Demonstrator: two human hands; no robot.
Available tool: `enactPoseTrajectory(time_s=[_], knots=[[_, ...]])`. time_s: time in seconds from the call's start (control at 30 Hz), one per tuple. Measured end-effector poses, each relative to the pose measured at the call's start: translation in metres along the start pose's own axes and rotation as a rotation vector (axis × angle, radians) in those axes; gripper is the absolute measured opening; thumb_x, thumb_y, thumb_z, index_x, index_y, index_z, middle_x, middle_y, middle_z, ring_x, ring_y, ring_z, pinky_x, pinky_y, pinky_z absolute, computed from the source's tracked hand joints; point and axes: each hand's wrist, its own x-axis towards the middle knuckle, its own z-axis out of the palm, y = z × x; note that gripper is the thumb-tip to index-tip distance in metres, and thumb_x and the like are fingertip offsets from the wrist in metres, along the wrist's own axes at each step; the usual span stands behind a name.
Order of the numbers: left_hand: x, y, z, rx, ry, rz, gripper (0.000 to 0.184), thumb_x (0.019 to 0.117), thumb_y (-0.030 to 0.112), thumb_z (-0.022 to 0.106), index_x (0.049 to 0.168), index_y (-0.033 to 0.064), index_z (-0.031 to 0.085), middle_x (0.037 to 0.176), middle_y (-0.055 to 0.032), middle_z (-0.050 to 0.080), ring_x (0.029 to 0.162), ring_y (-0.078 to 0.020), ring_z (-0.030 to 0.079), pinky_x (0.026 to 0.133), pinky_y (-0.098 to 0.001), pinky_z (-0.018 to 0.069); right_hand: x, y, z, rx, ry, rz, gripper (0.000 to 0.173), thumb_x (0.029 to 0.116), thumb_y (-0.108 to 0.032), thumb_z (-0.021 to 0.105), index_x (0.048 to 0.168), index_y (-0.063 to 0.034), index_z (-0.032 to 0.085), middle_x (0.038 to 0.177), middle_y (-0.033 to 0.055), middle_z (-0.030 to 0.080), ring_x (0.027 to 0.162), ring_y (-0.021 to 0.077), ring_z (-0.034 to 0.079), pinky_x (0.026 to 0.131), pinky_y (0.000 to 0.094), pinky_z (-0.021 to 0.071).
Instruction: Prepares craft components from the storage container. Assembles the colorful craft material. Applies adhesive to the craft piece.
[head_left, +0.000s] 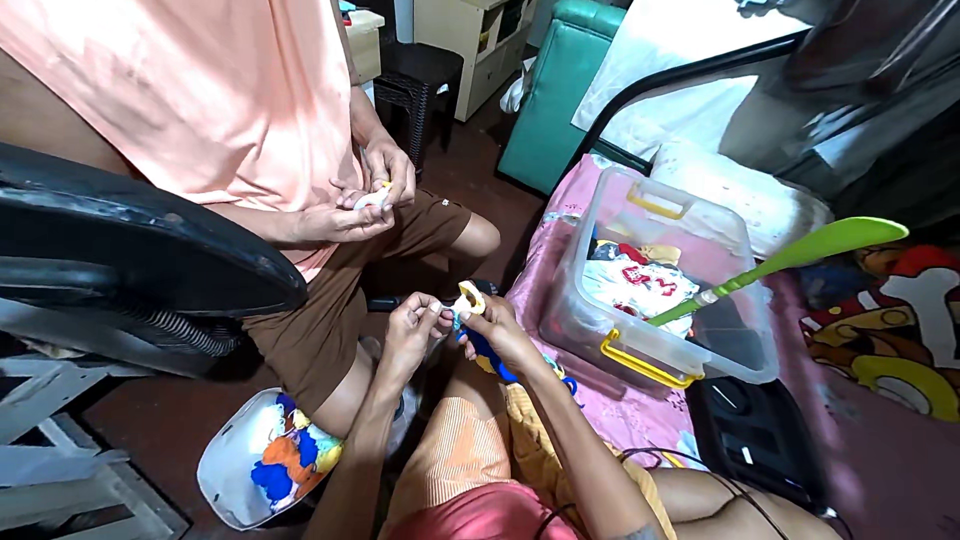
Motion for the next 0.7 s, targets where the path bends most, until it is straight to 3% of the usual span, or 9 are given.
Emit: enactPoseTrajectory(time_s=[0.07, 0.17, 0.27, 0.33, 0.7], knots=[[0.0, 0.001, 0.0, 0.008, -0.005, 0.011, 0.013, 0.1021, 0.003, 0.048, 0.1, 0.0012, 0.061, 0.083, 0.0015, 0.072, 0.072, -0.0059, 0.07, 0.066, -0.0215, 0.0576, -0.001, -0.001, -0.001, 0.012, -0.037, -0.006, 0.035, 0.1058, -0.01, 0.044, 0.139, 0.0034, 0.043, 0.091, 0.0077, 0.068, 0.056, 0.0093, 0.061, 0.052, 0.0244, 0.0539], [0.0, 0.004, 0.001, 0.007, -0.007, 0.008, 0.013, 0.1023, 0.003, 0.048, 0.1, 0.0012, 0.061, 0.081, 0.0019, 0.072, 0.071, -0.0059, 0.069, 0.065, -0.0216, 0.0577, -0.001, 0.001, -0.006, 0.04, -0.092, -0.016, 0.039, 0.106, -0.01, 0.043, 0.143, 0.0021, 0.044, 0.092, 0.0066, 0.068, 0.058, 0.0085, 0.061, 0.053, 0.0238, 0.054], [-0.001, 0.006, 0.002, -0.008, -0.006, -0.031, 0.014, 0.1029, 0.002, 0.047, 0.099, 0.0011, 0.061, 0.079, 0.0008, 0.071, 0.068, -0.0067, 0.069, 0.063, -0.0216, 0.0577, -0.002, 0.003, -0.008, 0.063, -0.121, -0.041, 0.03, 0.104, -0.009, 0.046, 0.13, 0.0026, 0.054, 0.087, 0.005, 0.068, 0.058, 0.0078, 0.062, 0.053, 0.0231, 0.0547], [-0.001, 0.007, 0.003, -0.026, -0.003, -0.061, 0.014, 0.1034, 0.002, 0.047, 0.098, 0.0015, 0.06, 0.077, 0.0009, 0.071, 0.066, -0.0072, 0.069, 0.061, -0.0213, 0.0576, -0.002, 0.003, -0.009, 0.071, -0.124, -0.055, 0.024, 0.1029, -0.008, 0.048, 0.124, 0.0026, 0.054, 0.082, 0.0038, 0.066, 0.057, 0.0076, 0.062, 0.053, 0.023, 0.0551], [-0.008, 0.013, 0.001, -0.089, -0.003, -0.057, 0.015, 0.1034, 0.002, 0.045, 0.098, 0.0024, 0.059, 0.082, -0.0007, 0.074, 0.07, -0.0086, 0.071, 0.062, -0.0225, 0.0591, -0.002, 0.0, 0.001, 0.129, -0.05, -0.081, 0.02, 0.1041, -0.005, 0.045, 0.121, 0.0037, 0.051, 0.078, 0.004, 0.066, 0.056, 0.0076, 0.061, 0.053, 0.0223, 0.0548]])
